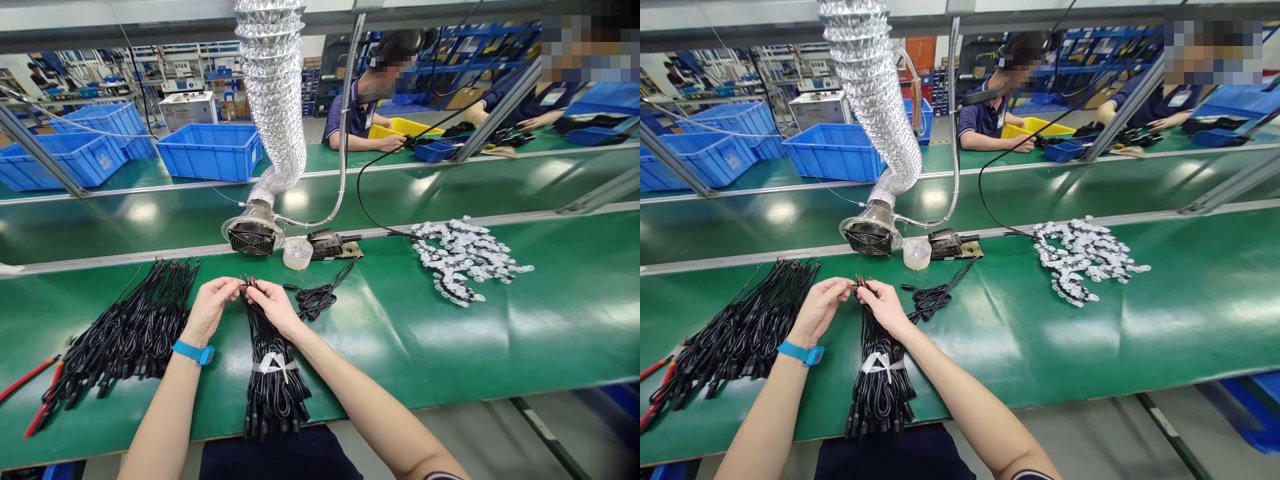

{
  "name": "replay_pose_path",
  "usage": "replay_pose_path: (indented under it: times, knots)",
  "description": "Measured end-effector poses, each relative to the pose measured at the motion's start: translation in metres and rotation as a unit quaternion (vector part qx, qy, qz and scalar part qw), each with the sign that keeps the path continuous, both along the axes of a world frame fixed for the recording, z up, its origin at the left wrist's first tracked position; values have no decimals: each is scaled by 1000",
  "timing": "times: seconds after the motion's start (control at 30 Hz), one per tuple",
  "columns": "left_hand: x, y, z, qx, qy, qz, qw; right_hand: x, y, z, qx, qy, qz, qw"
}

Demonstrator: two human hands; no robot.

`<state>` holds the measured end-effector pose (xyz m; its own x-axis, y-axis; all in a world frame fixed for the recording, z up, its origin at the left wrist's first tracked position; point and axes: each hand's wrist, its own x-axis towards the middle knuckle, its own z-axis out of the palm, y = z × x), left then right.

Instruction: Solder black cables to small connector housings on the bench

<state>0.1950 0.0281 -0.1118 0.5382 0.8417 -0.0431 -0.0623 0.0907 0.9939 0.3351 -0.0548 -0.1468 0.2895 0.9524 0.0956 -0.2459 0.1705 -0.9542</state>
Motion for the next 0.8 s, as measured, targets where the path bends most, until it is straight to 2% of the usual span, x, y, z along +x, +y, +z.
replay_pose_path:
  times: [0.17, 0.4, 0.67, 0.73, 0.8]
  knots:
    - [-1, 2, -2, 16, 3, -17, 1000, 0, -1, 0, 2, 1, -3, 1000]
    - [3, 1, -13, 73, 11, 4, 997, -1, 0, 0, -16, 34, -10, 999]
    - [4, -4, -9, 147, 29, 6, 989, -1, 0, 1, -9, 36, -12, 999]
    - [3, -4, -6, 129, 12, 16, 991, -2, 0, 0, 3, 2, -8, 1000]
    - [2, -3, -4, 80, -9, 14, 997, -3, -1, 0, 18, -45, -10, 999]
